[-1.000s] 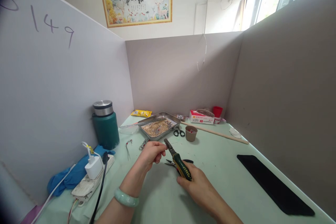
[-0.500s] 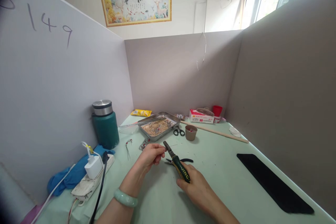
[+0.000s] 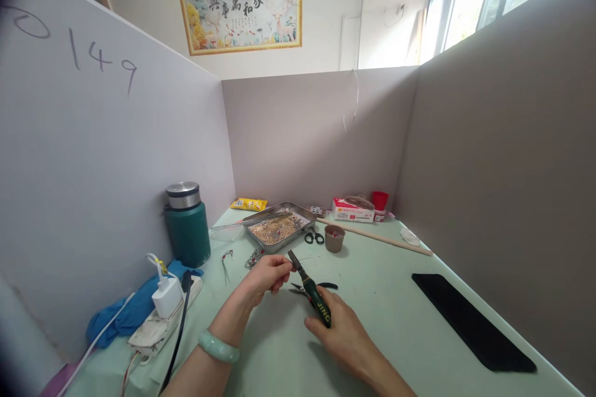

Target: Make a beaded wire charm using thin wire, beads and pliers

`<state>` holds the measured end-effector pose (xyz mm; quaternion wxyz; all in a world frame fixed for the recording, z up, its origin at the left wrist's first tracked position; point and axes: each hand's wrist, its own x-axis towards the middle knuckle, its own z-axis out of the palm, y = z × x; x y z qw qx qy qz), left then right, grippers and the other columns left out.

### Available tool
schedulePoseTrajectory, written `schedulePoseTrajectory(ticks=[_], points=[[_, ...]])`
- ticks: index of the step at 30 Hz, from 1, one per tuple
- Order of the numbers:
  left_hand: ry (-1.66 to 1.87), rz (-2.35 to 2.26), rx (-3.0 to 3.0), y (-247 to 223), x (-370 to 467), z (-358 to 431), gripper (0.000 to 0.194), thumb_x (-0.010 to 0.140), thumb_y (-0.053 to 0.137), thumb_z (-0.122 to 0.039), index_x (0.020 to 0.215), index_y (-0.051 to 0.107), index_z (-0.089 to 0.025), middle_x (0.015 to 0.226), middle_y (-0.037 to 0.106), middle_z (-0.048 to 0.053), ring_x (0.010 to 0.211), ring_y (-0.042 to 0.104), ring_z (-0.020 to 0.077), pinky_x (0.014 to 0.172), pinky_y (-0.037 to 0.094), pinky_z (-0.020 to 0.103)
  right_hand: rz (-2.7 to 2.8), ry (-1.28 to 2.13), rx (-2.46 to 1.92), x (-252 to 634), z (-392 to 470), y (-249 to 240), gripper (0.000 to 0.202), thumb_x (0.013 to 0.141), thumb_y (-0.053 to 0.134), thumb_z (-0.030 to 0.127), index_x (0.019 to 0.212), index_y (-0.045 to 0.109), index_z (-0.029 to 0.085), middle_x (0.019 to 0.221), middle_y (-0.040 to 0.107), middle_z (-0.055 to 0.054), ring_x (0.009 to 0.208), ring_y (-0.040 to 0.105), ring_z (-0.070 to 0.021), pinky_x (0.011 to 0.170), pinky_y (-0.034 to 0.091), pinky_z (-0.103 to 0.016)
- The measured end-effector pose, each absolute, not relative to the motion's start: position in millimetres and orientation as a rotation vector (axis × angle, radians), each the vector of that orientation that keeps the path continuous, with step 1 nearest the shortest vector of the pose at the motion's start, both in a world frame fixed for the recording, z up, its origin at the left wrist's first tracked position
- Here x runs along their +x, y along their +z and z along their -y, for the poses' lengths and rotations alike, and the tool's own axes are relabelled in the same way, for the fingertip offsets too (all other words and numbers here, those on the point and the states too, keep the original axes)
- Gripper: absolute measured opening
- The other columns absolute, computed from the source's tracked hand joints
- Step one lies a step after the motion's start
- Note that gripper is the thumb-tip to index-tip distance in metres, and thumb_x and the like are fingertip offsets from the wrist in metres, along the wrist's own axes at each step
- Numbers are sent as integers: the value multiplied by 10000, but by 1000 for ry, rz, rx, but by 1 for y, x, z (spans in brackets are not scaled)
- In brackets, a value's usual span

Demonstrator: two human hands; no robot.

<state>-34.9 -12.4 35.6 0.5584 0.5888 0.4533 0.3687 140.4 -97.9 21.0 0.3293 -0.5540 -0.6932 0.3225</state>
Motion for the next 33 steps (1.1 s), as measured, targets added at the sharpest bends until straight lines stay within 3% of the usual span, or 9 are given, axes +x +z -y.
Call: schedulePoseTrajectory(ticks=[6,16,26,30,33], points=[[913,-1071,1428,44,-33,22,159,651,569,-304,662,536,-149,494,461,-49,366,298,37,349,215,181,1824,836,-1406,140,107,25,436,744,482,312,1157,500,174,979,625,-44,874,559,-215,783,405,-308],[970,-1211,1455,47,-24,32,131,662,540,-285,628,509,-163,469,454,-53,357,276,44,364,182,189,1825,751,-1364,138,113,25,469,724,443,246,1186,481,179,1052,614,-54,941,557,-228,814,402,-312],[1006,-1459,1564,64,-21,27,198,557,604,-110,397,501,-166,350,398,-31,399,342,78,427,191,207,1816,549,-1502,129,105,8,541,689,414,138,1226,449,191,1106,592,-90,1008,540,-239,830,387,-309],[938,-1346,1522,60,-21,28,131,622,590,-220,514,549,-159,420,475,-25,341,340,69,400,226,211,1754,724,-1377,133,108,16,510,698,422,167,1205,474,185,1060,605,-65,957,552,-219,816,405,-293],[888,-1182,1481,51,-29,30,176,647,583,-319,618,559,-147,517,531,-13,333,350,58,381,262,211,1691,917,-1303,134,116,24,510,675,463,202,1182,494,153,858,620,-28,775,572,-178,710,434,-258]])
